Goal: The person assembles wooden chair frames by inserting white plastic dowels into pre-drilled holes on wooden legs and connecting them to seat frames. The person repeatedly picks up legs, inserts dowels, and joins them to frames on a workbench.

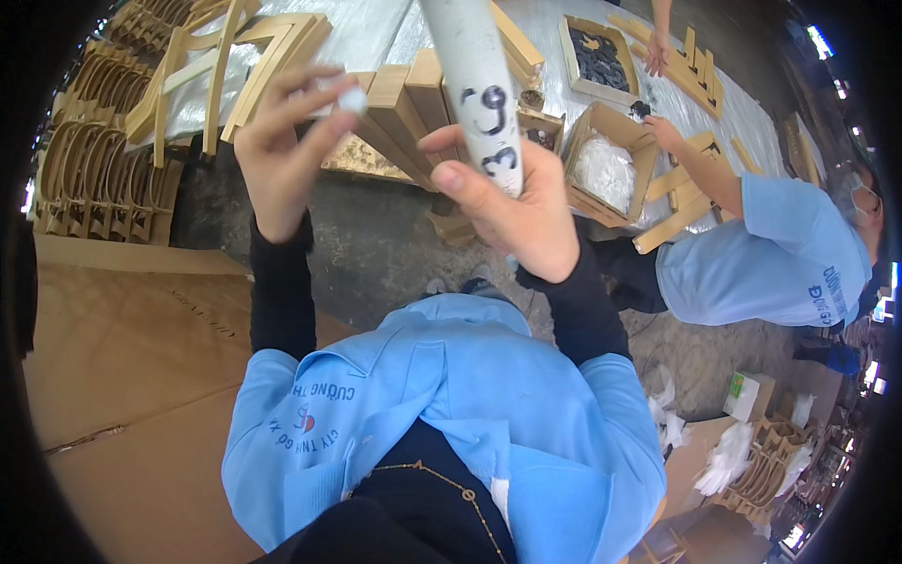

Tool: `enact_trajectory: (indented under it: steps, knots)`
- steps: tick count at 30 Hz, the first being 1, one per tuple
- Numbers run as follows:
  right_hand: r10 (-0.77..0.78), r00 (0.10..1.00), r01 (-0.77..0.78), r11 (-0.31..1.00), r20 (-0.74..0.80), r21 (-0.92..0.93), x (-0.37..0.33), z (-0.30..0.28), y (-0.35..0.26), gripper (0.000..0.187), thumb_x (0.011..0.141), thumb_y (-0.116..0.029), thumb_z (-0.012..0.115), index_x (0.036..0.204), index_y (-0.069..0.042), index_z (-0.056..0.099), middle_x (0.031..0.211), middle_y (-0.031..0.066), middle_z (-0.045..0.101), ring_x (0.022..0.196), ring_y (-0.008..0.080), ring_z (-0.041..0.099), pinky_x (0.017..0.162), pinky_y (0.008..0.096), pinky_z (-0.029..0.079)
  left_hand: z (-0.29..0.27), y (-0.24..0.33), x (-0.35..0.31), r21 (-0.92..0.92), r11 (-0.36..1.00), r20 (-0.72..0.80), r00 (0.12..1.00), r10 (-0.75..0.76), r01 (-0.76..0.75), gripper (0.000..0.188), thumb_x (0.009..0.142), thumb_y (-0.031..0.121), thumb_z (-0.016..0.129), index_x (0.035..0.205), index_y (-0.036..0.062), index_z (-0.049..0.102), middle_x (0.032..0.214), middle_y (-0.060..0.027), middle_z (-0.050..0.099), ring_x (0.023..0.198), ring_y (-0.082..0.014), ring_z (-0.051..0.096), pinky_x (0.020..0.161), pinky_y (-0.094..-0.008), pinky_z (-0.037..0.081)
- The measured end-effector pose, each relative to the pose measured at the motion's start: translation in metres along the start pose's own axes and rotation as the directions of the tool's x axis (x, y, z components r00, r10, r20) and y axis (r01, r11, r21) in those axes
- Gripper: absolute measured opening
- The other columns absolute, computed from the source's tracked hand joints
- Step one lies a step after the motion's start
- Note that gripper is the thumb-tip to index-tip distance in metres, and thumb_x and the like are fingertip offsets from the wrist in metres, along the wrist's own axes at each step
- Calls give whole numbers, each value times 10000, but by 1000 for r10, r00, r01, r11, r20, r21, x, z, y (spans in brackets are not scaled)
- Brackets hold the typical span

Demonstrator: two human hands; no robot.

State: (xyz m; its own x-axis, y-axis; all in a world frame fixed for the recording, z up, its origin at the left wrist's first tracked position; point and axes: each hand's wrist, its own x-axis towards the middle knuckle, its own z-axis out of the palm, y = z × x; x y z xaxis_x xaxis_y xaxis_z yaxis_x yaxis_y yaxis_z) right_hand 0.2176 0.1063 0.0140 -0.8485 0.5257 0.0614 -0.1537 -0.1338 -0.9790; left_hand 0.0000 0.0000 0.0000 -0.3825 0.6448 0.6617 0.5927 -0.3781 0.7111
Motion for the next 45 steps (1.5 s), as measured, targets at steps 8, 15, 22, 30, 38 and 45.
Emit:
enact_trajectory:
  steps: [8, 15, 22, 30, 38, 45]
  knots:
    - [38, 984, -72, 979, -174, -190, -23, -31, -1, 299, 956, -165, 662, 1196, 10, 634, 622, -85, 517, 496, -10, 394, 460, 187, 271, 11, -33, 16, -362, 886, 124, 957, -262, 289, 271, 872, 221, 761, 1069, 35, 762, 1138, -104, 719, 1020, -146, 668, 928, -276, 505]
    - [58, 981, -110, 952, -187, -284, -37, -44, 7, 320, 962, -230, 667, 1195, -16, 621, 726, -60, 529, 593, 3, 426, 500, 180, 295, 16, -44, 18, -336, 887, 131, 949, -288, 315, 262, 868, 234, 770, 1059, 55, 773, 982, -41, 750, 824, -65, 637, 763, -211, 494]
    - [-16, 987, -83, 808, -162, -583, -41, -79, -36, 365, 1016, -350, 583, 1148, -10, 561, 758, -40, 504, 609, 31, 437, 520, 197, 334, 14, -50, 22, -330, 881, 158, 940, -302, 338, 271, 868, 248, 774, 1064, 61, 774, 940, -39, 748, 806, -56, 629, 746, -203, 491]
    - [-48, 994, -60, 496, -97, -866, -28, -83, -80, 373, 1003, -359, 599, 1103, 1, 589, 706, 54, 523, 652, 102, 472, 587, 273, 406, 16, -48, 20, -346, 883, 142, 948, -285, 317, 269, 874, 250, 771, 1070, 65, 773, 908, -26, 738, 769, -49, 607, 727, -197, 486]
    - [-7, 1000, 31, 189, 31, -982, -16, -73, -109, 364, 994, -346, 616, 1120, -5, 600, 722, 71, 563, 638, 129, 483, 590, 293, 419, 2, -50, 19, -287, 912, 225, 946, -232, 292, 291, 886, 269, 767, 1090, 60, 764, 975, -59, 748, 863, -81, 666, 783, -221, 523]
    - [-68, 998, 22, 172, 10, -985, -13, -60, -120, 384, 999, -351, 609, 1161, -3, 600, 757, 75, 605, 649, 104, 526, 572, 260, 426, -4, -53, 30, -194, 953, 325, 932, -161, 232, 379, 897, 299, 755, 1161, 28, 727, 1009, -89, 743, 915, -96, 677, 813, -237, 535]
